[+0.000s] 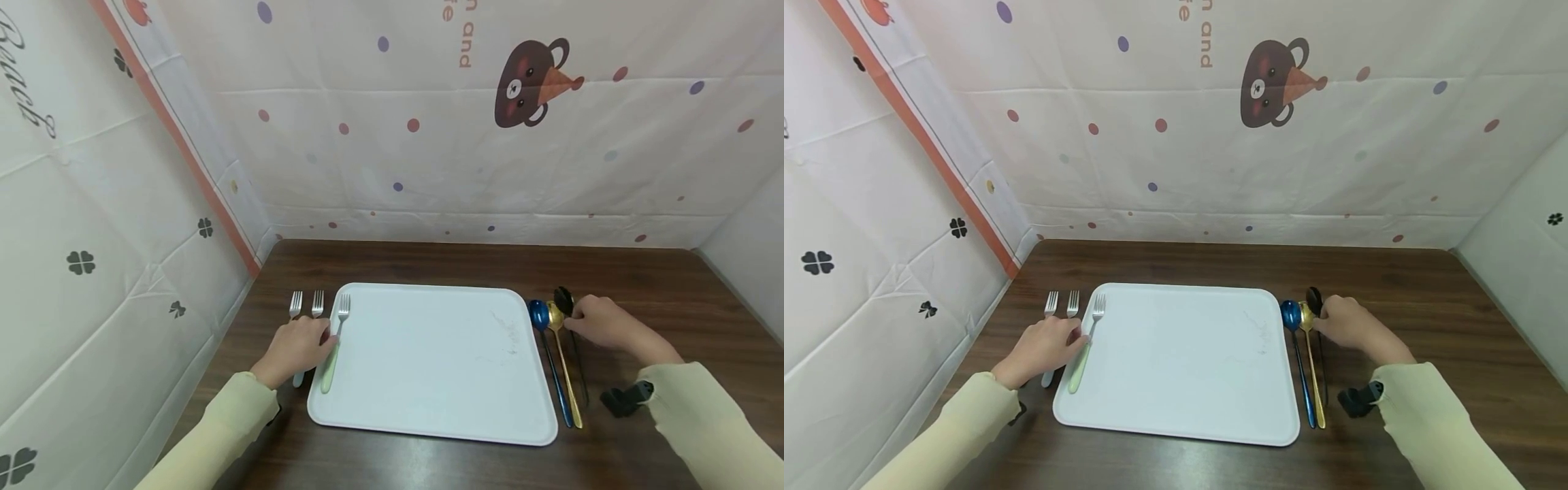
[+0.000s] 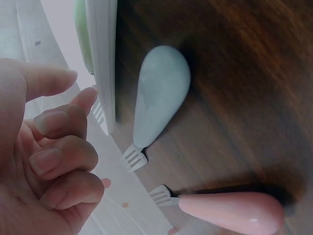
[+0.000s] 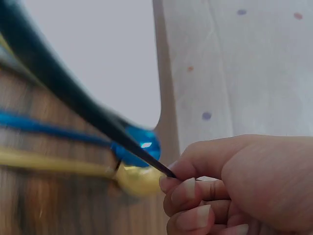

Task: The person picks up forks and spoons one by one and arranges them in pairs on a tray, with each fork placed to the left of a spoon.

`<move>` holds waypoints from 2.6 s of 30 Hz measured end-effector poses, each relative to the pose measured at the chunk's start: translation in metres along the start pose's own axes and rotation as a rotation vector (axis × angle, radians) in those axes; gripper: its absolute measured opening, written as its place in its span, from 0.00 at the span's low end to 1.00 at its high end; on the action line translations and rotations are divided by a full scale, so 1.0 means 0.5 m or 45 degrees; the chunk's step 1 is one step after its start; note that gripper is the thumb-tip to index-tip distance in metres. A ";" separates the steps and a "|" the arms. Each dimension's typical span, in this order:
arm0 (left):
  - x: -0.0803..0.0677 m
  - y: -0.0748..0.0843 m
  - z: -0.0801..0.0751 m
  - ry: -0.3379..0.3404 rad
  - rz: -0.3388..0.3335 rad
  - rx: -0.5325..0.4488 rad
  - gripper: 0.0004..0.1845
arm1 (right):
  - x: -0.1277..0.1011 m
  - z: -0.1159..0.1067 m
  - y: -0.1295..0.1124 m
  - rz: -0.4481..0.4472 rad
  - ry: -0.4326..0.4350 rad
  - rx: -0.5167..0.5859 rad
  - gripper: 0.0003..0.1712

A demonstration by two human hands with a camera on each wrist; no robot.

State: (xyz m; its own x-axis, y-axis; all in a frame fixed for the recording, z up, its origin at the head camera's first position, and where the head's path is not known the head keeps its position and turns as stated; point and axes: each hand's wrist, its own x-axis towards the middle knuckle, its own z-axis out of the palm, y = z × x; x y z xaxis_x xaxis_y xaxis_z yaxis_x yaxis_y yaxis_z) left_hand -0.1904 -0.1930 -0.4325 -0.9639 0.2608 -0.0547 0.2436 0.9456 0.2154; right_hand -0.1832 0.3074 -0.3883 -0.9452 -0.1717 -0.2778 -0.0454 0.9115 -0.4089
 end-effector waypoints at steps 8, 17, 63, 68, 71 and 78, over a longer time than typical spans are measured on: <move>-0.003 -0.002 -0.003 0.004 -0.003 -0.025 0.12 | 0.023 0.011 -0.079 -0.102 0.013 0.044 0.18; -0.007 -0.013 0.001 0.026 -0.016 0.001 0.13 | 0.077 0.056 -0.168 -0.130 -0.008 0.144 0.14; -0.015 0.001 0.015 0.076 0.016 0.081 0.13 | 0.232 0.282 -0.503 -0.096 -0.055 0.067 0.19; -0.017 0.005 0.020 0.088 0.027 0.118 0.15 | 0.240 0.291 -0.521 -0.117 -0.049 0.073 0.19; -0.018 0.006 0.023 0.084 0.024 0.112 0.15 | 0.243 0.295 -0.532 -0.124 -0.048 0.066 0.19; -0.016 0.004 0.026 0.116 0.041 0.140 0.17 | 0.247 0.296 -0.552 -0.119 -0.038 0.054 0.17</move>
State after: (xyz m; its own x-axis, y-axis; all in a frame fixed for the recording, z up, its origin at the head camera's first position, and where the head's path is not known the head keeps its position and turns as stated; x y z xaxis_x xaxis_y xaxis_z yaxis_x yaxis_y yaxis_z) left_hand -0.1807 -0.1906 -0.4445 -0.9600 0.2772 0.0402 0.2800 0.9540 0.1072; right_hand -0.2393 -0.0205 -0.4386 -0.9275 -0.2664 -0.2621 -0.1182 0.8744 -0.4706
